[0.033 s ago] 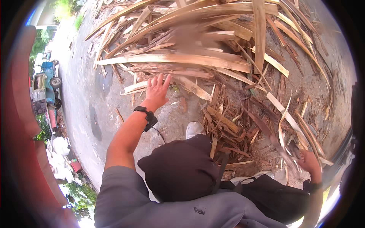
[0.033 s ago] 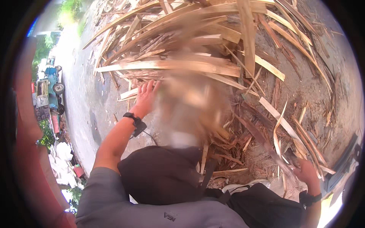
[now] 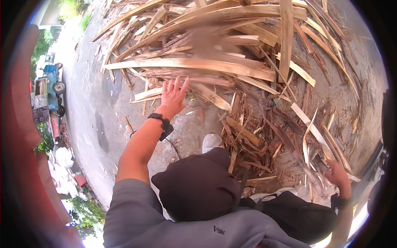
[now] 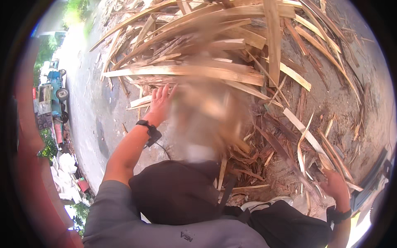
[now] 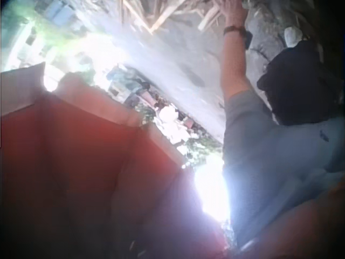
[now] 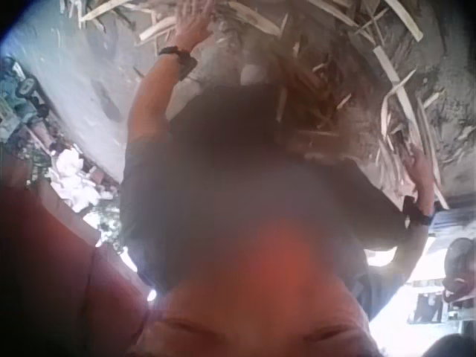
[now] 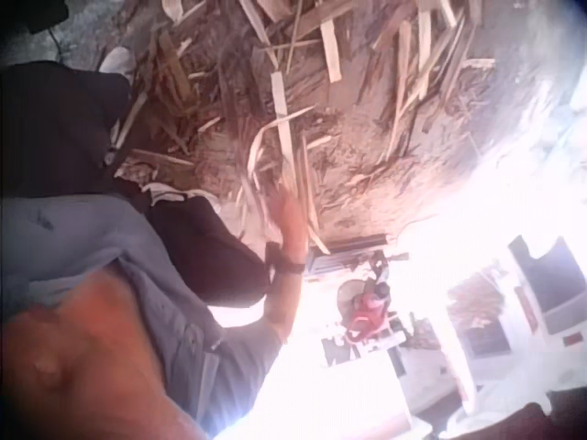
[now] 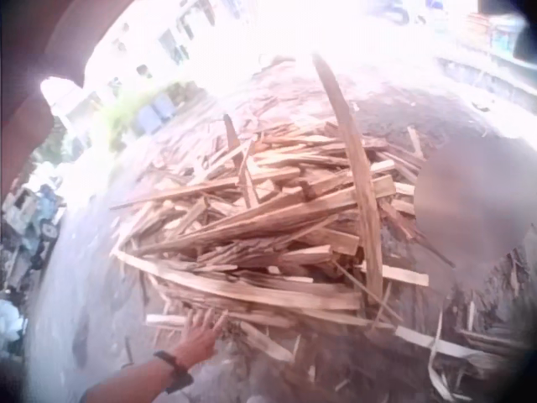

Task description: The person gathers pieces of wood from a pile by hand, stacks them onto a miter saw, and uses the saw to cut the pieces into smaller sections.

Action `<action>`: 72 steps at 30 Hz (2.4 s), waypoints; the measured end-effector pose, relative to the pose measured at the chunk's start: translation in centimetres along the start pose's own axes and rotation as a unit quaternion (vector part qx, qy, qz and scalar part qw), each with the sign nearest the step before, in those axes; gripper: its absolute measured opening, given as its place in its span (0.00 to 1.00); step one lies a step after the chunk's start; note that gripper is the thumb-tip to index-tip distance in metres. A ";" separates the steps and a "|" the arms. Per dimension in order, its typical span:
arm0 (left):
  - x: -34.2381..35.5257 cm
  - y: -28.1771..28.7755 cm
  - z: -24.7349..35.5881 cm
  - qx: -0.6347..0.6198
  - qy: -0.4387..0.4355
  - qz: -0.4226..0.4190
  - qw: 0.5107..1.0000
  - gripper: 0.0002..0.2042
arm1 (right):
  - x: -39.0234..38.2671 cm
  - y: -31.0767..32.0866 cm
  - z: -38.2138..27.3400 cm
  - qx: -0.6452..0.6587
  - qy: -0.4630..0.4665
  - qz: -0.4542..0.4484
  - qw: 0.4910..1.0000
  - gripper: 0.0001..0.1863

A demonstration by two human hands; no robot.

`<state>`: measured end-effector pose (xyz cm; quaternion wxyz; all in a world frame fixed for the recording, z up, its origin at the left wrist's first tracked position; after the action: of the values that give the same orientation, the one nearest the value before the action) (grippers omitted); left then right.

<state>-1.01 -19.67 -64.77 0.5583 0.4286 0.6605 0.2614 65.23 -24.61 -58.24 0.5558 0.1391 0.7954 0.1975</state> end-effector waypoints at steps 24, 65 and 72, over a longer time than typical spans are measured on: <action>-0.1 2.0 -2.8 -0.278 -0.114 0.186 0.935 0.34 | 25.2 10.6 -35.9 -0.188 0.135 0.182 0.956 0.39; -9.7 -16.0 -1.4 -0.905 0.208 0.055 0.367 0.41 | 33.8 6.8 -48.0 0.062 0.295 0.114 0.947 0.51; -5.8 -13.1 2.7 -0.984 0.147 0.040 0.093 0.34 | 30.5 1.7 -50.4 0.133 0.260 -0.043 0.955 0.56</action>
<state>-2.00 -31.52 -73.26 0.3658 -0.5217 -0.1307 0.7596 7.43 -17.64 -67.43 0.3139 0.1208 0.9369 0.0953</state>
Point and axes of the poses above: each hand's wrist, its own x-axis towards the middle knuckle, its own y-axis out of the back of the hand, z = x × y, the point moved 8 cm from there along x, towards the middle knuckle, and after that the axes turned 13 degrees about -z, right-handed, at the moved point
